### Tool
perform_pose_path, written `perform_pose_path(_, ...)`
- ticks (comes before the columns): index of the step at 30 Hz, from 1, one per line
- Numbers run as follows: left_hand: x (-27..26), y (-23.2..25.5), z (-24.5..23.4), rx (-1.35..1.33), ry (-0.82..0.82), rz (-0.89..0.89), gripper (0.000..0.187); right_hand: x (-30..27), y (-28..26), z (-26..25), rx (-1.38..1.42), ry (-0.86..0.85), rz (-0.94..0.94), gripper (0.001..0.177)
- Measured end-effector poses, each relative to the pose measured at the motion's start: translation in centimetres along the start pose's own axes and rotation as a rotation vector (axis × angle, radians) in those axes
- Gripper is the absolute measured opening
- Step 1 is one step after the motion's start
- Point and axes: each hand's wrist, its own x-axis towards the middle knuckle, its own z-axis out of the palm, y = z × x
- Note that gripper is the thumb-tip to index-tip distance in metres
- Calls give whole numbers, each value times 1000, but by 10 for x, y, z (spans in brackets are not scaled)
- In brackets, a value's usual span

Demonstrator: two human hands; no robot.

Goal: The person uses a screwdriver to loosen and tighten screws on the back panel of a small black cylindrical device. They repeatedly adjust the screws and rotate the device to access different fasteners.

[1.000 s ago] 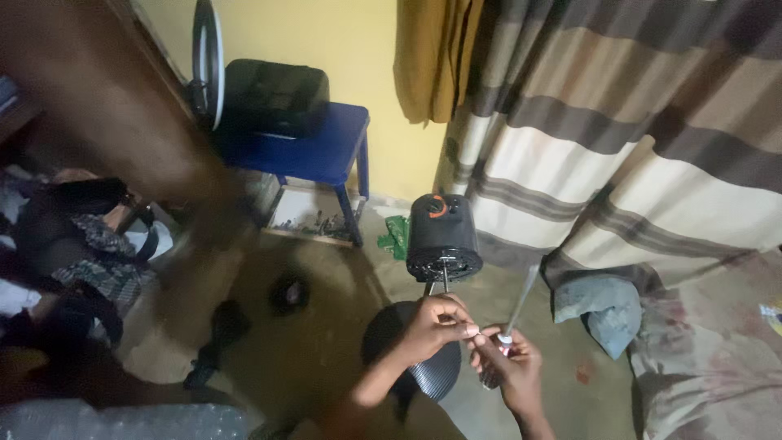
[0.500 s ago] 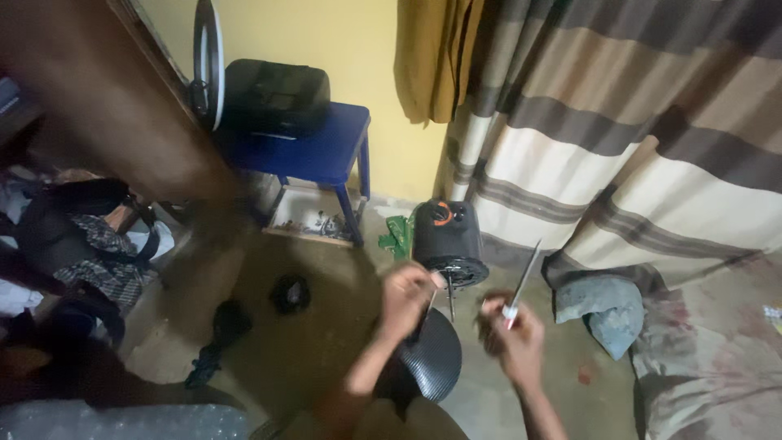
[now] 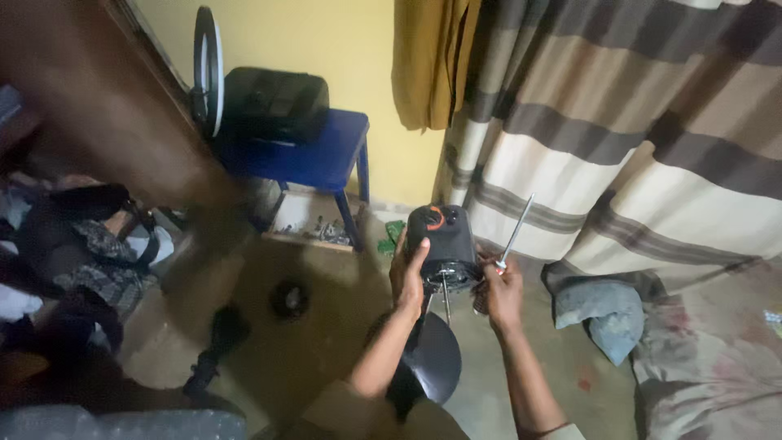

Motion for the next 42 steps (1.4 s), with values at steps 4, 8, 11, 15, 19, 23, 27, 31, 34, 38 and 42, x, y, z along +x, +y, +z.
perform_pose_path(4, 3, -17, 4, -34, 159, 148, 74, -4, 2, 1, -96, 10, 36, 9)
perform_pose_path(8, 3, -24, 2, -15, 194, 217, 69, 0, 12, 4, 14, -21, -71, 10)
perform_pose_path(11, 4, -20, 1, -14, 133, 190, 70, 7, 20, 4, -128, 61, -2, 11)
perform_pose_path(15, 1, -26, -20, 189, 70, -136, 82, 8, 19, 4, 6, -73, -420, 9)
perform_pose_path(19, 5, -62, -56, 35, 52, -391, 95, 2, -1, 6, -18, 54, -62, 10)
perform_pose_path(23, 12, -129, -87, -155, 123, -400, 88, -18, -11, -12, -41, 140, -7, 9)
perform_pose_path(27, -43, -192, -121, -8, 105, -434, 71, -77, 20, -39, -103, 145, 16, 16)
perform_pose_path(31, -95, -209, -134, -50, -406, -366, 44, -151, 58, -61, -312, 13, 315, 17)
perform_pose_path(34, -115, -203, -125, 53, -493, -358, 27, -187, 78, -55, -256, -74, 414, 6)
perform_pose_path(38, -125, -192, -110, 57, -577, -204, 18, -203, 72, -47, -263, -219, 310, 6)
perform_pose_path(42, -128, -159, -105, 215, -476, -261, 18, -193, 41, -33, -439, -265, 176, 6)
